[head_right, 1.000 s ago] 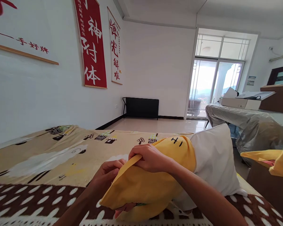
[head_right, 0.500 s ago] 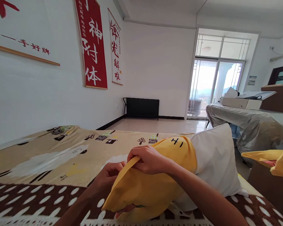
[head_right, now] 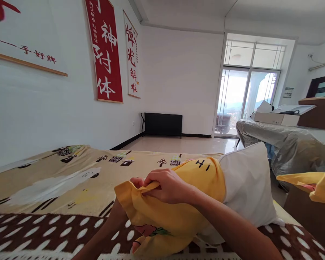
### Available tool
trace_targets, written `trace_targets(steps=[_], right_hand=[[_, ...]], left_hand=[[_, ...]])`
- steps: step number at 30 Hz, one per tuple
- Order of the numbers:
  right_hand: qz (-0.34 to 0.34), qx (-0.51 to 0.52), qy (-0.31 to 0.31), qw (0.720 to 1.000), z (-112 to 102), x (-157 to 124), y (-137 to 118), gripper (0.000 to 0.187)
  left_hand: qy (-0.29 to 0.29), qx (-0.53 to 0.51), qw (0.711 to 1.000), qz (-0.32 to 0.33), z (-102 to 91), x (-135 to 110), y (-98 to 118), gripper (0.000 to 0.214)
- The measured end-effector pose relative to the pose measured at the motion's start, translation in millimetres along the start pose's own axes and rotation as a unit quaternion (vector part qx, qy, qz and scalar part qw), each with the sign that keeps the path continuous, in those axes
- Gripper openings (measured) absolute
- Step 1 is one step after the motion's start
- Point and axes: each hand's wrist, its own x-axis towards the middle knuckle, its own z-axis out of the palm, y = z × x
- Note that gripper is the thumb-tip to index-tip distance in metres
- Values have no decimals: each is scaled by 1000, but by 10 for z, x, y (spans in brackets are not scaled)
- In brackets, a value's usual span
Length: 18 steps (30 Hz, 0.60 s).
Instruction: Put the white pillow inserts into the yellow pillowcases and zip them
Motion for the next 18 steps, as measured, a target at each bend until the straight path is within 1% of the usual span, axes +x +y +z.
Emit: trace_targets(steps=[2,3,4,6,8,9,10,11,13,15,18], right_hand=[[16,1,15,1000,-8,-5,-8,9],[24,4,23,999,-13,-5,-8,8],[35,9,34,999,-17,-3,-5,7],[58,23,56,996,-23,7,6,5],[73,33,74,994,-24,21,23,2],[77,36,80,993,-22,27,32,2],[78,38,83,993,-20,32,40,1],[78,38,84,993,-18,35,47,1],[77,38,83,993,-14,36,57,2],[75,37,82,993,-10,34,60,3],[71,32,86,993,1,28,54,4]], left_hand=[[38,50,997,53,-17,-43,54,19],[43,73,994,75,-37,-65,71,17],[35,82,993,82,-64,-88,74,16],[21,38,998,47,-133,-139,36,25],[41,-40,998,3,-197,-187,-31,37],[48,-61,997,-3,-217,-205,-57,39],[45,-59,997,1,-222,-215,-68,39],[32,-30,999,11,-212,-217,-59,36],[3,72,997,31,-145,-198,14,27],[16,160,986,40,-44,-167,126,19],[55,197,977,57,84,-143,258,16]])
